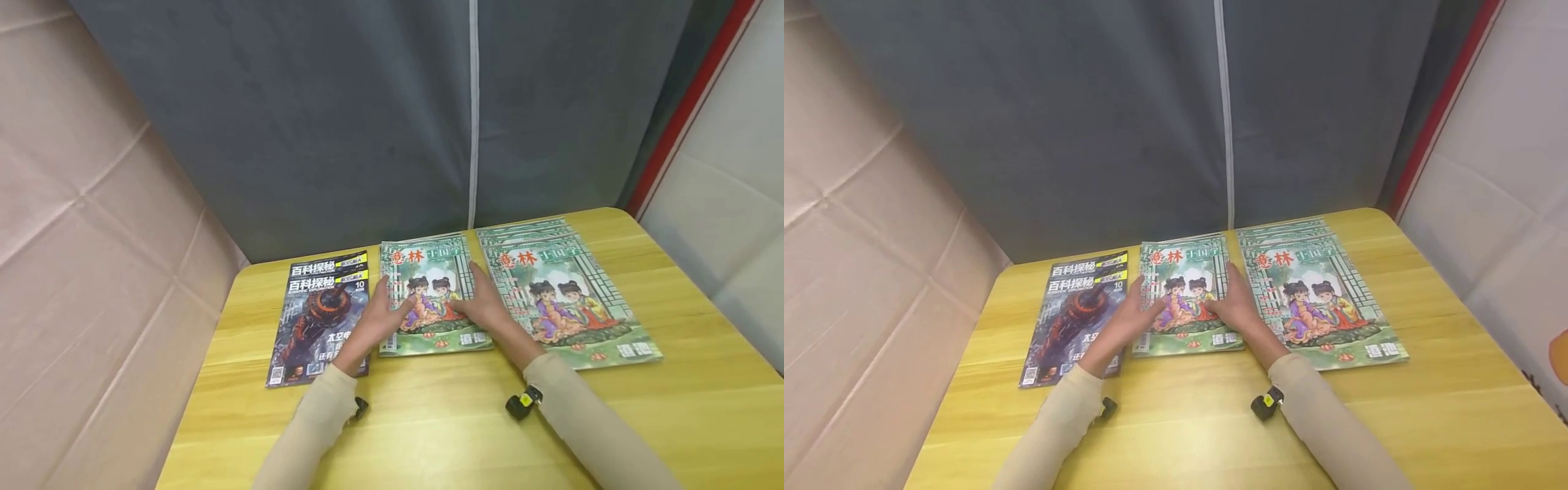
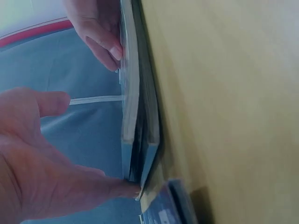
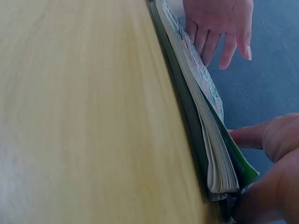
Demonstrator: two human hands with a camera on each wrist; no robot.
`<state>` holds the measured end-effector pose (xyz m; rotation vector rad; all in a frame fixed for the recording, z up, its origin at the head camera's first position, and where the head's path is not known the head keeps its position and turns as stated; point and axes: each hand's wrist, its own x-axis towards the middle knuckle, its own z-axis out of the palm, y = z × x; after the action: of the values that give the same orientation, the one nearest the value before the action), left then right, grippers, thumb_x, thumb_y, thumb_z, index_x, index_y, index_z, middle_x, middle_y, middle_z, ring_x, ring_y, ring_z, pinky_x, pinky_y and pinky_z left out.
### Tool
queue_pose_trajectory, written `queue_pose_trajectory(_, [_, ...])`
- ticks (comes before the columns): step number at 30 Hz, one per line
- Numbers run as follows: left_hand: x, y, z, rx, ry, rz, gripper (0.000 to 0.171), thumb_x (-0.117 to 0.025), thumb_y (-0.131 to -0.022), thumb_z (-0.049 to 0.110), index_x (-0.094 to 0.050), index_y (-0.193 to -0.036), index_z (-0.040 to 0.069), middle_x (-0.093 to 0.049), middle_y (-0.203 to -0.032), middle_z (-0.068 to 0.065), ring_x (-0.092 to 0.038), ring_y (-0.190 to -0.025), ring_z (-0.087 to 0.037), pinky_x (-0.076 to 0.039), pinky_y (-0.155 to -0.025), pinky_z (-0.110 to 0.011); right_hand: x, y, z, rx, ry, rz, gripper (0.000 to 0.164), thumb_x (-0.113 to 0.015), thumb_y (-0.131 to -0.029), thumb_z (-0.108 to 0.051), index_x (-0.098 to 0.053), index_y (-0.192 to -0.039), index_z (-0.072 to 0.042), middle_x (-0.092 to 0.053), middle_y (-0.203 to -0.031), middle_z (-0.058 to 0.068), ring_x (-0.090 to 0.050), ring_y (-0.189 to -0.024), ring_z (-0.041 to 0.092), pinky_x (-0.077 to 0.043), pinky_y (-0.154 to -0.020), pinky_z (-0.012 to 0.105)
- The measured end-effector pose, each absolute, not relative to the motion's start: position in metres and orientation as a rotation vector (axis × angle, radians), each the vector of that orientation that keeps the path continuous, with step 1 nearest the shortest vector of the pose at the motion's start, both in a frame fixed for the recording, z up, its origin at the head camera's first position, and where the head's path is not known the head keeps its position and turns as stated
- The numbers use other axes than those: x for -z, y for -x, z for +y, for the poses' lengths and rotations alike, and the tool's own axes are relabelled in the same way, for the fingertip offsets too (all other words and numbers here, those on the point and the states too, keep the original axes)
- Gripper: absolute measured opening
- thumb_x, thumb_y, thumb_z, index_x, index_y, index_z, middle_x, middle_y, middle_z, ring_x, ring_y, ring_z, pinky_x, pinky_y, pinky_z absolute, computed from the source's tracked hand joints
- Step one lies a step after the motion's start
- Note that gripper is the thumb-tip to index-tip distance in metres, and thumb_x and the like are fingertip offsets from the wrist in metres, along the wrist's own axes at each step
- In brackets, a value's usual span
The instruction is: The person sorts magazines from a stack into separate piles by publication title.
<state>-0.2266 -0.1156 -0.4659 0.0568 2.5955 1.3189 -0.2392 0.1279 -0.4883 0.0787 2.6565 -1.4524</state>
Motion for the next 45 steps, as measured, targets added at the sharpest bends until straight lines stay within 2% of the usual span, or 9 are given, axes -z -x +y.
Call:
queue_pose_trajectory(7, [0.467,0.232,-0.118,-1.565,-0.019,2.51,0.101,-0.069,-0.1,0.043,-0.004,-0.171,0.012,-0.022,-0.173,-0.028,-0.026,-0.159,-0.048,-0.024,-0.13,-0.065,0.487,0.237,0.128,1.505,-0.142,2.631,0.107,-0.078,-0.09,-0.01,-0.008,-0.171,-0.01,-0.017,-0.176,0.024,-0.023,-0.159,0.049,-0.028,-0.129,0.063])
queue_pose_trajectory(11, [0.467,0.236,-0.119,-1.789,0.063,2.393,0.096,-0.071,-0.101,0.029,-0.007,-0.169,0.007,-0.026,-0.171,-0.028,-0.027,-0.16,-0.045,-0.026,-0.131,-0.059,0.489,0.236,0.128,1.546,-0.201,2.63,0.102,-0.07,-0.089,-0.004,-0.01,-0.171,-0.012,-0.021,-0.175,0.024,-0.033,-0.154,0.049,-0.05,-0.11,0.059])
queue_pose_trajectory(17, [0.47,0.236,-0.119,-1.962,0.123,2.34,0.088,-0.07,-0.101,0.02,-0.014,-0.167,0.003,-0.036,-0.167,-0.024,-0.035,-0.157,-0.042,-0.035,-0.128,-0.056,0.491,0.234,0.126,1.607,-0.249,2.614,0.098,-0.065,-0.09,-0.001,-0.01,-0.171,-0.012,-0.023,-0.174,0.024,-0.042,-0.147,0.049,-0.057,-0.093,0.051])
queue_pose_trajectory(24, [0.469,0.24,-0.112,-2.079,0.08,2.18,0.068,-0.06,-0.104,0.007,-0.028,-0.163,0.001,-0.043,-0.161,-0.025,-0.046,-0.148,-0.039,-0.045,-0.123,-0.049,0.49,0.233,0.126,1.581,-0.228,2.653,0.094,-0.07,-0.093,-0.013,-0.016,-0.17,-0.007,-0.023,-0.174,0.024,-0.028,-0.157,0.049,-0.031,-0.128,0.063])
queue_pose_trajectory(30, [0.467,0.235,-0.11,-2.037,0.01,2.121,0.06,-0.047,-0.108,0.003,-0.028,-0.162,0.02,-0.046,-0.153,-0.027,-0.056,-0.134,-0.041,-0.05,-0.114,-0.058,0.487,0.232,0.127,1.598,-0.233,2.64,0.094,-0.07,-0.092,-0.015,-0.017,-0.17,-0.009,-0.024,-0.174,0.023,-0.03,-0.157,0.049,-0.031,-0.128,0.064])
queue_pose_trajectory(34, [0.469,0.231,-0.111,-2.051,0.024,2.175,0.06,-0.044,-0.107,0.002,-0.028,-0.162,0.022,-0.041,-0.153,-0.029,-0.061,-0.096,-0.024,-0.055,-0.099,-0.046,0.485,0.232,0.126,1.596,-0.241,2.606,0.094,-0.07,-0.095,-0.019,-0.015,-0.17,-0.011,-0.023,-0.175,0.023,-0.038,-0.15,0.05,-0.038,-0.123,0.063])
queue_pose_trajectory(38, [0.467,0.227,-0.113,-2.12,0.042,2.201,0.06,-0.044,-0.107,0.001,-0.03,-0.161,0.023,-0.048,-0.142,-0.029,-0.056,-0.093,-0.028,-0.049,-0.084,-0.038,0.484,0.231,0.125,1.677,-0.26,2.544,0.088,-0.066,-0.1,-0.023,-0.014,-0.171,-0.013,-0.024,-0.174,0.023,-0.042,-0.148,0.048,-0.043,-0.12,0.061])
queue_pose_trajectory(41, [0.462,0.222,-0.114,-2.165,0.007,2.229,0.061,-0.047,-0.106,0.0,-0.034,-0.16,0.024,-0.044,-0.15,-0.018,-0.053,-0.122,-0.029,-0.048,-0.102,-0.042,0.481,0.228,0.125,1.846,-0.278,2.49,0.08,-0.063,-0.103,-0.021,-0.019,-0.17,-0.013,-0.025,-0.175,0.02,-0.032,-0.158,0.043,-0.034,-0.128,0.057])
queue_pose_trajectory(45, [0.452,0.215,-0.112,-2.23,-0.024,2.179,0.062,-0.048,-0.105,0.0,-0.037,-0.159,0.03,-0.054,-0.118,-0.003,-0.055,-0.095,-0.016,-0.049,-0.094,-0.038,0.47,0.222,0.127,2.077,-0.295,2.428,0.07,-0.061,-0.106,-0.018,-0.026,-0.168,-0.014,-0.027,-0.175,0.014,-0.026,-0.162,0.037,-0.027,-0.133,0.053])
